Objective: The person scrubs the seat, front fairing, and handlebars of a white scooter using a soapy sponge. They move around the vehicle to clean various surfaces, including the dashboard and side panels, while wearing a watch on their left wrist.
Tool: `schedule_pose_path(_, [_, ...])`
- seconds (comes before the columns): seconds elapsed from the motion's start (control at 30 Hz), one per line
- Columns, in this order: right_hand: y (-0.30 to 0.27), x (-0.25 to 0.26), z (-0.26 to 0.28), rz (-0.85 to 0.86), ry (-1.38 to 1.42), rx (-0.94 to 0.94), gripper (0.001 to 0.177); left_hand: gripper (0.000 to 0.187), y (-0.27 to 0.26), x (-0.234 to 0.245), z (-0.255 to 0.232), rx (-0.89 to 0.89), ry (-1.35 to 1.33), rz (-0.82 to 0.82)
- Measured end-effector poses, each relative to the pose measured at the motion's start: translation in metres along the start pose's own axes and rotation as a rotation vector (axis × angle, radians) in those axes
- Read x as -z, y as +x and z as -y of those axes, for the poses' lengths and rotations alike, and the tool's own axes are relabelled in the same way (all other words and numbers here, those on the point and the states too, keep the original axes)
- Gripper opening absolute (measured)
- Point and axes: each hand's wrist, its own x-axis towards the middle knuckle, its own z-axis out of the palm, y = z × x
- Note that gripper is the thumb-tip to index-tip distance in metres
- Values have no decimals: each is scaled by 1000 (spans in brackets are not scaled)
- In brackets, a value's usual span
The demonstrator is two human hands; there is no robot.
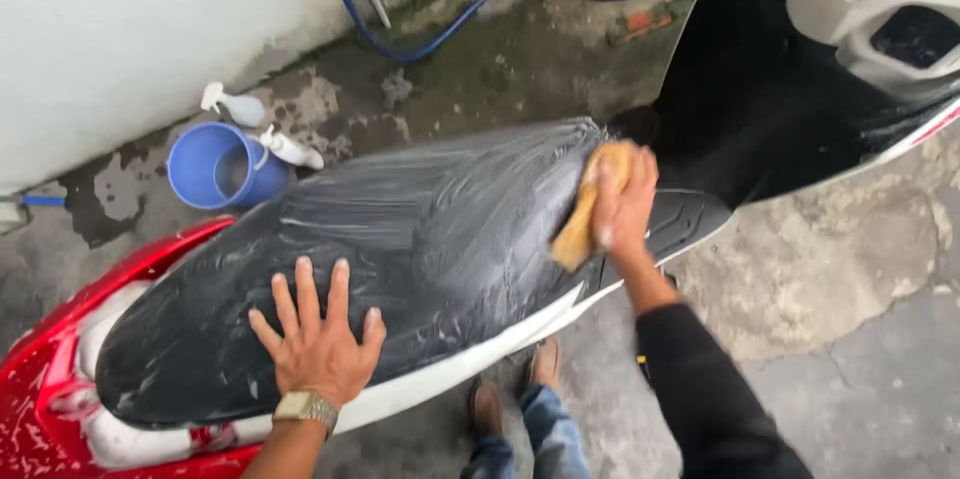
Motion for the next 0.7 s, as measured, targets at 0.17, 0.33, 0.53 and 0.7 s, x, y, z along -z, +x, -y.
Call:
schedule_pose_path(0.17, [60,0,-8,-13,476,-1014,51,70,-1,2,2,-20,47,-21])
schedule_pose_path(0.33, [-63,10,25,-49,337,-284,36,70,-1,1,3,9,27,52])
schedule_pose_path(0.53, [-52,9,-6,-96,274,-639,58,66,-8,1,-3,-55,59,-66])
schedule_pose_path(0.7, [-122,5,72,-89,249,-316,32,69,-4,-3,3,-32,54,11])
